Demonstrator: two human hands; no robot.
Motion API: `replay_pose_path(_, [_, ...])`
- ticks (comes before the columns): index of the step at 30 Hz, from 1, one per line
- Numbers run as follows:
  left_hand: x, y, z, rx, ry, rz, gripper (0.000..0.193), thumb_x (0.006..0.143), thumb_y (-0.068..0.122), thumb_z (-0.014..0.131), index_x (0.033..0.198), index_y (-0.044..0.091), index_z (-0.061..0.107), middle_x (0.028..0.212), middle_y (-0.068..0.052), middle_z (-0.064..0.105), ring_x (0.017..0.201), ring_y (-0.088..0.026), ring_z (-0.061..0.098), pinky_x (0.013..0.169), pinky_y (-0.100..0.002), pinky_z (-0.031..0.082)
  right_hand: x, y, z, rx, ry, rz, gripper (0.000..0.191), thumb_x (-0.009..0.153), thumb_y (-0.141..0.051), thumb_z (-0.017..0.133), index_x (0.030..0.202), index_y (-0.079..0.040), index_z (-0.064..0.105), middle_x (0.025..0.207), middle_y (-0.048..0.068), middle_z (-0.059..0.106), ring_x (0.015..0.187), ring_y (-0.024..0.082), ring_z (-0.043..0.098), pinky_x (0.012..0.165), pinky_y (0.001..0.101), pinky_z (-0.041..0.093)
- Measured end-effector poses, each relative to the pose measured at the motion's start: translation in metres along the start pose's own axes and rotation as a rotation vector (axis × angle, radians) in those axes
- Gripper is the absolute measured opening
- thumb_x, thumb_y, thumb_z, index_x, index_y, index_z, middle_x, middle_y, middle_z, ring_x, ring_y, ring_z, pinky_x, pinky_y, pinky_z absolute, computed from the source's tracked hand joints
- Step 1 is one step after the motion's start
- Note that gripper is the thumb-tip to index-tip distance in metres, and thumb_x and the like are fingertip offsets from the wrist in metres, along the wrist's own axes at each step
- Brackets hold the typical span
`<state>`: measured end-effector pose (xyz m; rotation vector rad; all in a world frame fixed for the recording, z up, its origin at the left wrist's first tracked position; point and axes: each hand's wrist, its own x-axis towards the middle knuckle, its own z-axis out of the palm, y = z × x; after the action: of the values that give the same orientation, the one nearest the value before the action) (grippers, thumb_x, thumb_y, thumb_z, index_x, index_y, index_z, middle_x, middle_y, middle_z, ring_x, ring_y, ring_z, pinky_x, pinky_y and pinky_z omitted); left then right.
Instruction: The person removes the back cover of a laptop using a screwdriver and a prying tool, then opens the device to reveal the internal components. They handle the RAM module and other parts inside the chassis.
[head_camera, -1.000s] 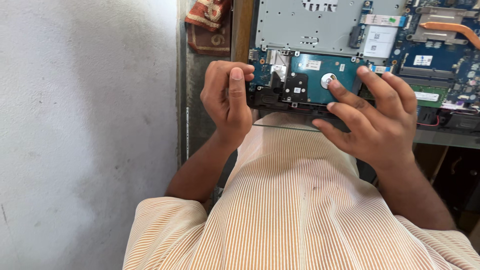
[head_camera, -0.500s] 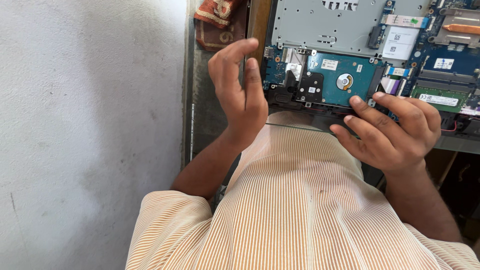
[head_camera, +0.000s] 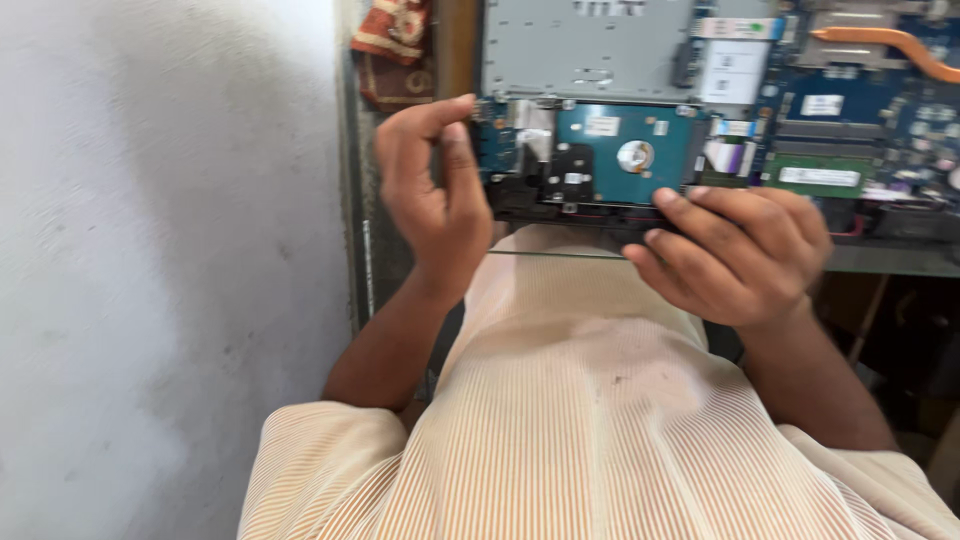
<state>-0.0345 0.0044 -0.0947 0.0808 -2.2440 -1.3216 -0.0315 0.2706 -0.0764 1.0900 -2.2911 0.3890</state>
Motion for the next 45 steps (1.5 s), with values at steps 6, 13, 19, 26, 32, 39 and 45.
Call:
replay_pose_path(6, [0.001,-0.001,-0.003,-0.100,0.006,-0.085,0.017,0.111,0.001,0.054,0.121,0.007,0.067,0.119,-0.003,0.066,0.105,-0.012,0.059,0.093,-0.026,0.050,0.001,-0.004,0.002,0.002,0.041,0.007,0.023,0.090,-0.036,0.084,0.081,-0.019,0.071,0.099,0.000,0.081,0.095,0.016,0.068,0.085,0.0331,0.050])
replay_pose_path(13, [-0.002,-0.003,-0.001,0.001,-0.015,-0.045,0.016,0.112,0.003,0.054,0.122,0.006,0.066,0.115,-0.004,0.066,0.107,-0.013,0.056,0.093,-0.026,0.049,0.000,-0.003,0.005,0.008,0.041,0.020,0.022,0.090,-0.034,0.084,0.079,-0.019,0.072,0.099,0.000,0.082,0.095,0.016,0.069,0.085,0.0330,0.051])
replay_pose_path(19, [-0.005,-0.013,0.004,-0.378,0.095,-0.213,0.023,0.113,0.014,0.044,0.134,0.005,0.048,0.120,-0.011,0.071,0.097,-0.011,0.061,0.084,-0.025,0.045,-0.006,-0.001,0.003,0.001,0.034,0.016,0.021,0.089,-0.033,0.085,0.080,-0.019,0.072,0.101,-0.001,0.081,0.094,0.016,0.068,0.084,0.0327,0.051])
replay_pose_path(26, [-0.005,-0.024,0.007,-0.478,0.014,-0.135,0.027,0.116,0.016,0.042,0.141,0.007,0.046,0.122,-0.013,0.073,0.112,-0.011,0.071,0.087,-0.023,0.050,-0.005,-0.002,0.000,0.022,0.074,0.060,0.020,0.090,-0.036,0.085,0.083,-0.020,0.073,0.100,-0.002,0.079,0.095,0.018,0.067,0.085,0.0353,0.051])
replay_pose_path(32, [-0.005,-0.025,0.004,-0.158,-0.024,-0.019,0.035,0.108,-0.001,0.061,0.141,0.004,0.051,0.118,-0.011,0.072,0.112,-0.013,0.065,0.103,-0.027,0.046,0.005,-0.002,0.001,-0.120,0.078,-0.005,0.024,0.085,-0.035,0.085,0.072,-0.021,0.070,0.088,-0.004,0.079,0.085,0.015,0.067,0.078,0.0315,0.050])
replay_pose_path(39, [-0.007,-0.026,0.003,-0.341,-0.038,-0.068,0.027,0.112,-0.002,0.050,0.137,0.009,0.051,0.127,-0.005,0.068,0.123,-0.011,0.063,0.114,-0.028,0.045,0.010,-0.004,0.003,-0.172,0.097,-0.002,0.025,0.087,-0.034,0.084,0.072,-0.019,0.069,0.085,-0.003,0.079,0.082,0.016,0.068,0.076,0.0328,0.049])
replay_pose_path(45, [-0.008,-0.027,0.002,-0.212,-0.056,-0.067,0.031,0.110,-0.004,0.050,0.138,0.010,0.052,0.118,-0.002,0.066,0.114,-0.009,0.053,0.104,-0.028,0.041,0.005,-0.004,0.006,-0.199,0.085,-0.001,0.023,0.086,-0.032,0.082,0.072,-0.017,0.071,0.086,-0.001,0.080,0.082,0.019,0.069,0.077,0.0352,0.049])
